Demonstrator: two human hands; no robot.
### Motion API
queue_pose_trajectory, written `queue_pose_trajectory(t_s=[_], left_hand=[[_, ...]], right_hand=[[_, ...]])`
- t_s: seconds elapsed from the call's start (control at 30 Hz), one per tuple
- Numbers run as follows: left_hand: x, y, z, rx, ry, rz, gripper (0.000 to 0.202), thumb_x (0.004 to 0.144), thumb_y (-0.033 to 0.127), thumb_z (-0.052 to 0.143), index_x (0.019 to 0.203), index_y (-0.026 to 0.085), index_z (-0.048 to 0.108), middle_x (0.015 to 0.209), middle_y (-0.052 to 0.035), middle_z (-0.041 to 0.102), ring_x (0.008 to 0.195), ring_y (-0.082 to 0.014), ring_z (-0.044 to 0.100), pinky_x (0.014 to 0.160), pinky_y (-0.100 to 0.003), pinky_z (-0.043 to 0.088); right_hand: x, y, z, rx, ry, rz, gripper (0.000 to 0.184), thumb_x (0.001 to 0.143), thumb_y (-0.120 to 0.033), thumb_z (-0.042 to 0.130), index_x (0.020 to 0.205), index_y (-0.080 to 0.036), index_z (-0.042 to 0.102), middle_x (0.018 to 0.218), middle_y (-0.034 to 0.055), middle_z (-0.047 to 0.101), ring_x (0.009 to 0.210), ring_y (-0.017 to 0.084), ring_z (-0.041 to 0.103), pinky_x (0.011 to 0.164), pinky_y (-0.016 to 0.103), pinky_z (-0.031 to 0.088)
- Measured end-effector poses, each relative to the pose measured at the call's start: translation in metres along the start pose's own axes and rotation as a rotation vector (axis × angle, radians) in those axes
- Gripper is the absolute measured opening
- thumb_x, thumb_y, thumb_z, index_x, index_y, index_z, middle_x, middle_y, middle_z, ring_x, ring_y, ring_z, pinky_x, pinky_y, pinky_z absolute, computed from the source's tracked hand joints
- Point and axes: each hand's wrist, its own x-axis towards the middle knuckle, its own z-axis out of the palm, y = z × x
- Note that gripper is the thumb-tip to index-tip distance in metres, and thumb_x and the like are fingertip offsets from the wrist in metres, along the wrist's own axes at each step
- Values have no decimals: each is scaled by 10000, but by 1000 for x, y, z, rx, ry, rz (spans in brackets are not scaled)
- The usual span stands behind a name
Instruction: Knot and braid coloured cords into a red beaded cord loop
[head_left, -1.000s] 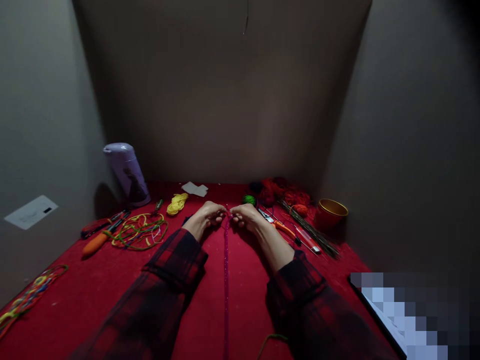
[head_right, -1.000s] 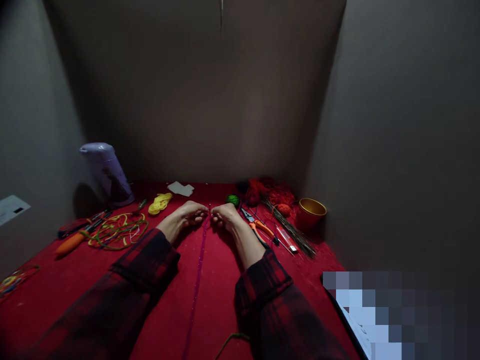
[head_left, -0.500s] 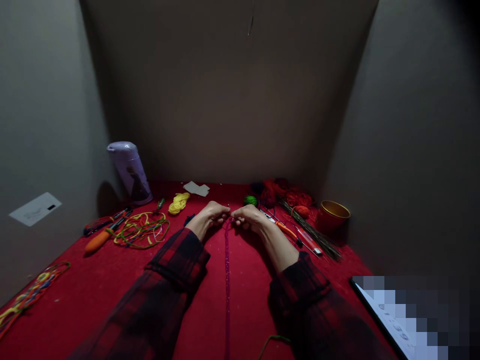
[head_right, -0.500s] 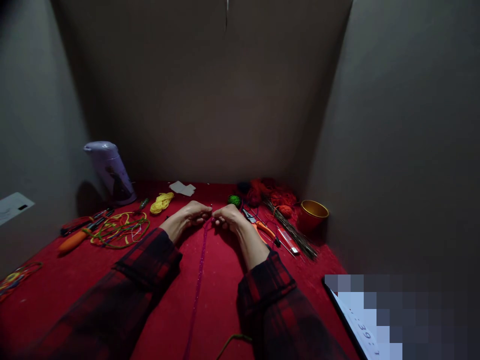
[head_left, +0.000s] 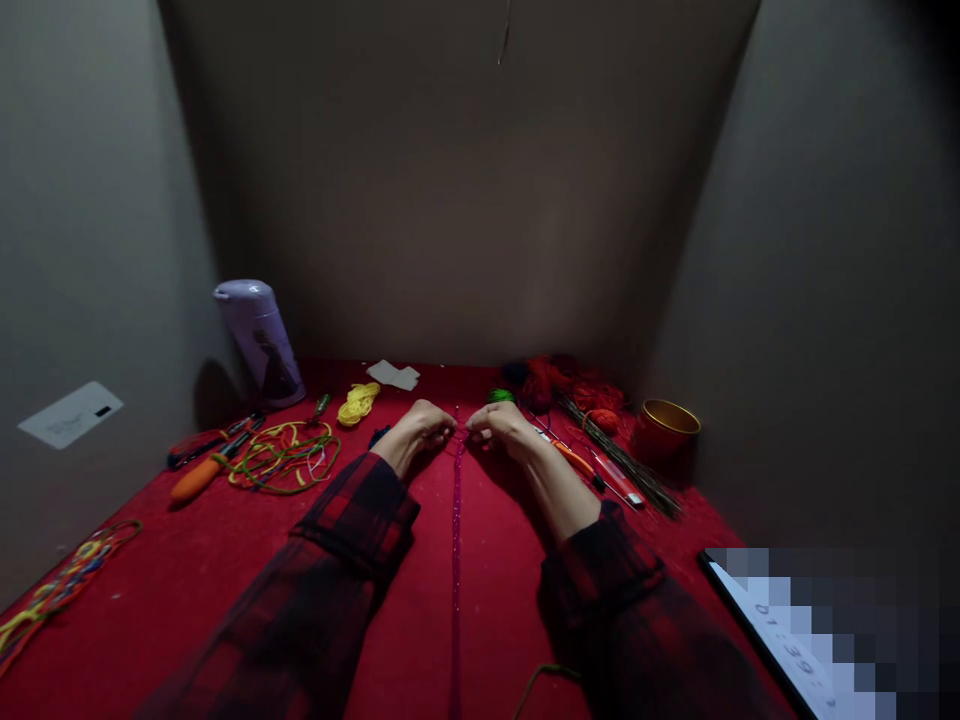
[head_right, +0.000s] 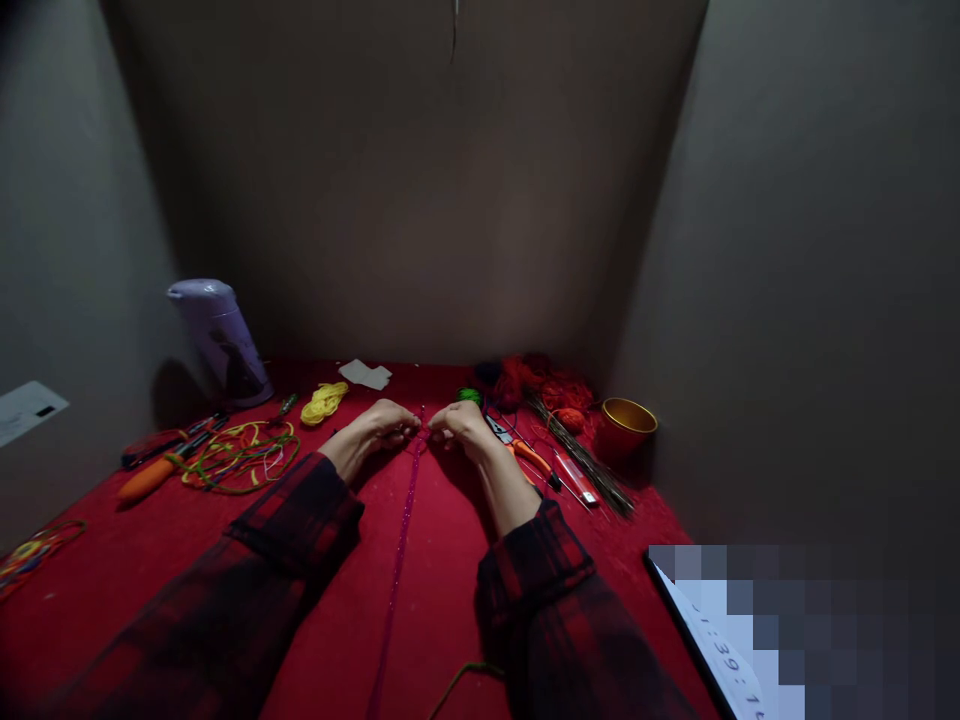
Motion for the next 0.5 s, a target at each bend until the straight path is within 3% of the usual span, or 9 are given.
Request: queue_pose_trajectory(t_s=[0.23, 0.3, 0.4, 0.5], left_hand=[[-7, 0, -3, -49, -19, 25, 195, 717, 202, 587, 547, 120, 538, 375, 38, 417, 312, -31, 291, 360, -190, 174], [-8, 1, -4, -53, -28, 16, 219, 730, 207, 570, 533, 124, 523, 365, 39, 403, 309, -33, 292, 358, -188, 175], [-8, 1, -3, -57, -28, 19, 237, 730, 170, 550, 506, 133, 483, 372, 38, 405, 309, -35, 312, 358, -188, 182], [-8, 1, -2, -59, -1, 37, 240, 706, 136, 567, 492, 137, 459, 377, 42, 406, 304, -34, 320, 357, -191, 190]], right_hand=[[1, -1, 10, 208, -47, -31, 173, 577, -73, 519, 729, -154, 504, 563, -15, 528, 497, 91, 509, 513, 208, 448], [-1, 0, 11, 217, -39, -29, 153, 582, -83, 518, 712, -158, 486, 528, -38, 479, 444, 69, 442, 467, 192, 412], [-3, 1, 11, 165, -16, -4, 95, 602, -110, 529, 600, -157, 447, 432, -72, 354, 359, 39, 274, 356, 171, 254], [-5, 0, 8, 83, 42, 19, 100, 629, -121, 532, 560, -148, 465, 387, -68, 337, 338, 39, 228, 336, 191, 172]])
